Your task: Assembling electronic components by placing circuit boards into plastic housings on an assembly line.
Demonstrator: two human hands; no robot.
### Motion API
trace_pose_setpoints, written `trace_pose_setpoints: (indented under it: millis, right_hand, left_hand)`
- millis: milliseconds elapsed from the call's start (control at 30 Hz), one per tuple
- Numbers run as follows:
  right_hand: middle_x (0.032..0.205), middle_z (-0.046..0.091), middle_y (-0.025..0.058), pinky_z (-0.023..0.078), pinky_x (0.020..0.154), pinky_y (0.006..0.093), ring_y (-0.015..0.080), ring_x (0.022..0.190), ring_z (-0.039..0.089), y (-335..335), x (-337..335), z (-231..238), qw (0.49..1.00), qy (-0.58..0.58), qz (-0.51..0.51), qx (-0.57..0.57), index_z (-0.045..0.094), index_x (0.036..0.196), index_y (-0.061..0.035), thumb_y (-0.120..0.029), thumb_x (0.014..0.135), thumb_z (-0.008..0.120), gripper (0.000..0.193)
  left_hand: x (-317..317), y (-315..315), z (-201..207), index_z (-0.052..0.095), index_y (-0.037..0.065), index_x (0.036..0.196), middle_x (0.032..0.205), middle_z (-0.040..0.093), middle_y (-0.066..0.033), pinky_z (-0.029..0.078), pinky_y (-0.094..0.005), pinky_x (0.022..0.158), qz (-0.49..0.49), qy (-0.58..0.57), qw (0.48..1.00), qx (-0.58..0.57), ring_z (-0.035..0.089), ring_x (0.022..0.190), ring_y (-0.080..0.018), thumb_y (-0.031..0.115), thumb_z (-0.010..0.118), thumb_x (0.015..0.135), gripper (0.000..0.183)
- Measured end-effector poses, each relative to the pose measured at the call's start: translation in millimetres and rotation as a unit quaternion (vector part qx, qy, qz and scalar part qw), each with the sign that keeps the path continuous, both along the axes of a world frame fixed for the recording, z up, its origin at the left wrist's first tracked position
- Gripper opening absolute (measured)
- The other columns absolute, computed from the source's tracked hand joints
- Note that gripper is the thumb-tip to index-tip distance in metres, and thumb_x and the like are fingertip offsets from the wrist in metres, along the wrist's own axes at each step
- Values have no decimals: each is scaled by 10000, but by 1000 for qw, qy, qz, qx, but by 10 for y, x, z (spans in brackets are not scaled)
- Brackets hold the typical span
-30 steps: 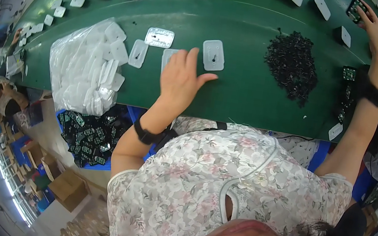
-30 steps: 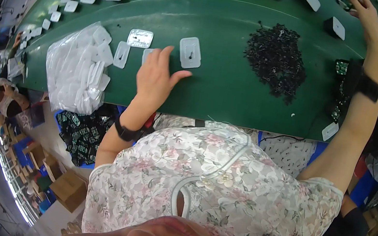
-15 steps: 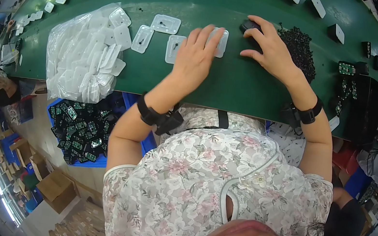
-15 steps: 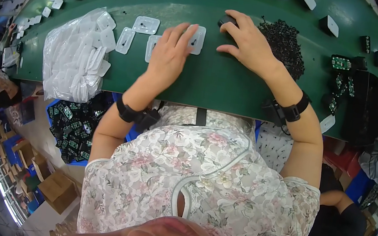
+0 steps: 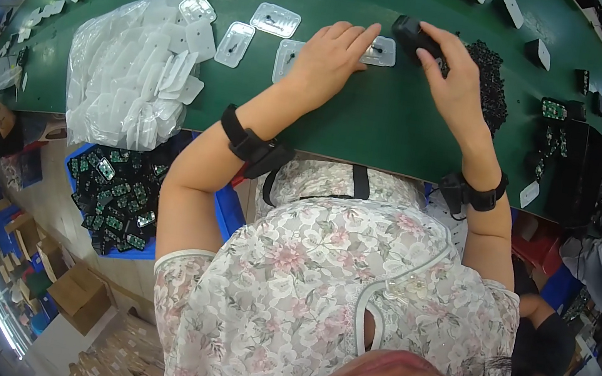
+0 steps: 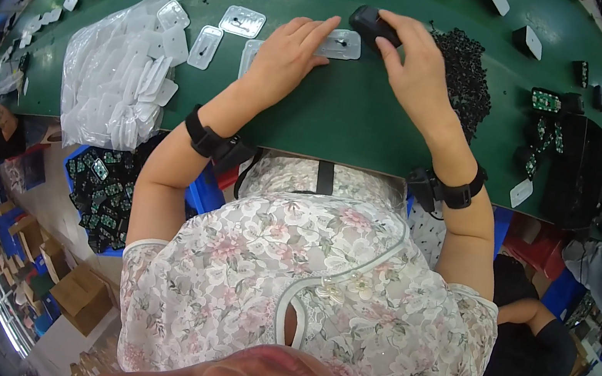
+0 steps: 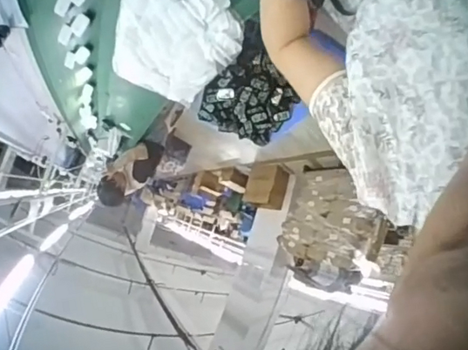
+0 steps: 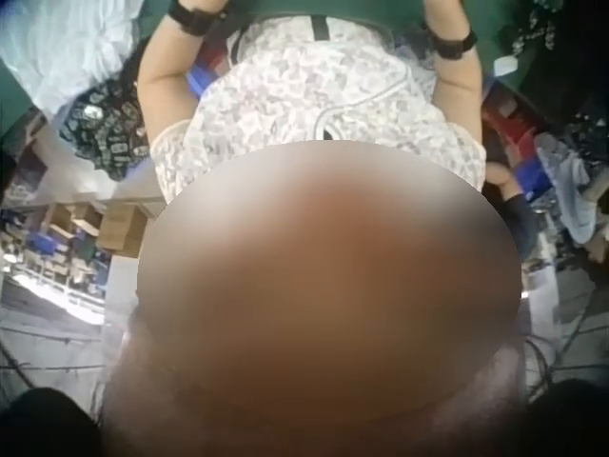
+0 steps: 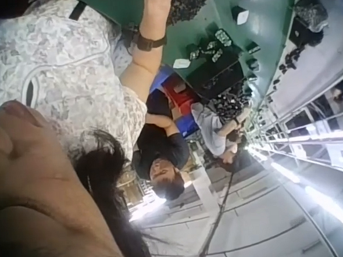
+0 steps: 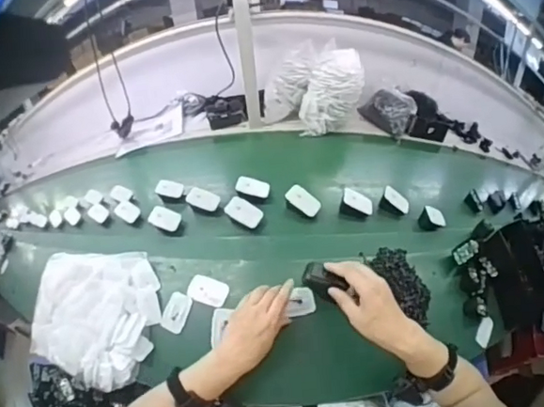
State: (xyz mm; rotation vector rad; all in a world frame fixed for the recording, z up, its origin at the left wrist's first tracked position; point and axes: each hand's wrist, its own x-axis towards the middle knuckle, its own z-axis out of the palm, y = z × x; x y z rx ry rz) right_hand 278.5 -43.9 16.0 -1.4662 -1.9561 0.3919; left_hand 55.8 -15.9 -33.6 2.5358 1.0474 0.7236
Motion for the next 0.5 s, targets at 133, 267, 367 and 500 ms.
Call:
trace_pose_setpoints:
  millis: [133,267,367,500]
  right_hand:
    - [1197,623,150,486,929,361,292,1083,613,5,-155,-4,997,13,42,-69,571,1277,-59,-14,843,653,444]
    - [1208,624,128,484,941,372,309,1101,595,126,-147,-67,990,-48,127,-48,597,1229,-53,6,816,653,421]
    - [1192,629,123,489,939,377,318,1096,591,169,-181,-55,984,-67,154,-62,612,1191,-44,2,808,656,388]
    - [1184,634,118,496,931,379,311,1090,595,173,-195,-35,981,-88,165,-57,615,1179,-34,0,808,654,375]
  left_hand:
    - [-40,2,-21,505,52,1326,1261,583,-137,443,-392,970,44,-126,991,-23,543,1171,-305,-34,626,776,569]
    - [-181,-16,6,528,62,1323,1356,544,-121,435,-393,993,20,-113,993,4,522,1232,-302,-72,552,784,556]
    - [-210,-98,20,540,76,1323,1390,528,-93,425,-398,1005,10,-71,997,7,512,1256,-288,-90,519,774,573]
    - [-203,-185,23,532,111,1354,1406,522,-72,398,-402,1040,23,-17,1000,1,489,1294,-271,-104,467,795,603]
